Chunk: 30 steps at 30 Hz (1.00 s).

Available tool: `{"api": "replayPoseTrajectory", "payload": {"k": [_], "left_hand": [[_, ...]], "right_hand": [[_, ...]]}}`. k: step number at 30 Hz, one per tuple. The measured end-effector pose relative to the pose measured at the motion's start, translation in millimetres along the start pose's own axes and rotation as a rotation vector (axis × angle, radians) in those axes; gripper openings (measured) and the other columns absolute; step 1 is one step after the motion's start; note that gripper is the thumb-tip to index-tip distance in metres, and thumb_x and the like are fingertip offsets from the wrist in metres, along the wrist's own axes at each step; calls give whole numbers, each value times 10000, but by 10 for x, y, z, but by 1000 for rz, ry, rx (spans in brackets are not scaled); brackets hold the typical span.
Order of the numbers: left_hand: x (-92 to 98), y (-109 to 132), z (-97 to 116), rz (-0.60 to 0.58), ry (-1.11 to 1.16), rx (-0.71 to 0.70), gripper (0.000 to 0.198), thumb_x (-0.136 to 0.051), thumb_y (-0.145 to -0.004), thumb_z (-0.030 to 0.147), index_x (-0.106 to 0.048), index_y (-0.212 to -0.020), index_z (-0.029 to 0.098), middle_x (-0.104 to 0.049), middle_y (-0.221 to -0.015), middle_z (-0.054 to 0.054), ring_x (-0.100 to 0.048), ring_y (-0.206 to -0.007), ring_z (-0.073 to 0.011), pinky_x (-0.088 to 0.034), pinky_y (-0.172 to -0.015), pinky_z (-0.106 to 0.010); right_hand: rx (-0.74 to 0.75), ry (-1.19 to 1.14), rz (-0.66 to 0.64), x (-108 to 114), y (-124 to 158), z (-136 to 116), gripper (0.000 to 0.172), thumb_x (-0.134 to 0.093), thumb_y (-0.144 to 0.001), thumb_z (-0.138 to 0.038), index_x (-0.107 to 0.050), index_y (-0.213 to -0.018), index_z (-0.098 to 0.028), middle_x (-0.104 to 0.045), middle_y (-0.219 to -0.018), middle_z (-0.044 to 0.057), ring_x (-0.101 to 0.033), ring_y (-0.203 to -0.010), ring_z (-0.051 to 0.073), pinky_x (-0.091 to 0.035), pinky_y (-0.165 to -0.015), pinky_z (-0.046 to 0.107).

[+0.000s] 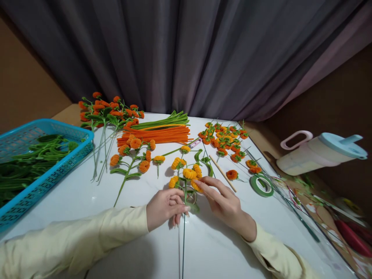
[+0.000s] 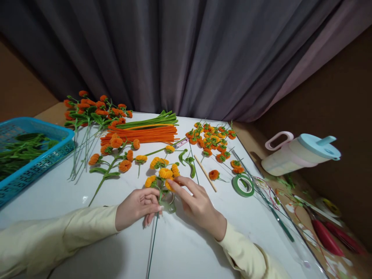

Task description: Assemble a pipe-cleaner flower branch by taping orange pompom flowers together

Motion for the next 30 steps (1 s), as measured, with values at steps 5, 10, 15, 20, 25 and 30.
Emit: {"api": "replayPoseTrajectory", "payload": {"k": [5,10,15,20,25,30], "left_hand": [[-7,5,10,-10,8,-4,389,-713,-620,360,-479,-820,122,-579,-516,36,-482,-325,-64,-409,-319,-179],[-11,8,-2,-30,-19,13,371,-721,-618,366,-483,-776,128,-576,-507,38,-475,-311,-62,-401,-315,-177],[-13,19,-14,-67,-65,26,315,-707,-648,349,-483,-696,132,-500,-387,66,-443,-283,-58,-373,-309,-159],[-40,19,-15,-86,-62,27,321,-707,-642,364,-491,-677,130,-561,-470,31,-492,-314,-69,-387,-309,-160],[-61,46,-21,-96,-96,60,340,-706,-628,376,-523,-751,118,-633,-592,-34,-608,-466,-138,-407,-322,-169],[-65,93,1,-99,-168,116,367,-674,-626,426,-528,-763,118,-692,-711,-117,-638,-566,-182,-358,-302,-160]], "right_hand": [[-2,-58,-12,-8,-29,-33,505,-407,-822,25,-461,-1267,-206,-574,-1057,113,-570,-989,191,-527,-764,292],[-39,-160,-45,-51,-65,-48,457,-441,-842,-9,-462,-1255,-204,-561,-1064,109,-560,-991,185,-518,-795,303],[-38,-209,-40,-41,-92,-95,441,-454,-835,3,-464,-1234,-184,-553,-1084,120,-550,-1008,186,-512,-810,305],[-41,-257,-8,14,-141,-167,346,-476,-834,-18,-506,-1146,-164,-573,-1048,125,-558,-990,189,-513,-812,307],[-83,-289,-13,53,-146,-179,285,-474,-829,-30,-535,-1071,-168,-578,-1014,119,-570,-958,193,-519,-784,307],[-71,-293,-14,91,-126,-200,267,-477,-820,-28,-535,-1041,-167,-581,-995,121,-571,-945,192,-518,-772,304]]}}
Point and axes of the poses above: each hand's wrist, its own y-axis away from the middle knuckle, its own x-axis out of the back of the hand, z = x × y, the point moved 5 cm from there along -y, towards the middle knuckle
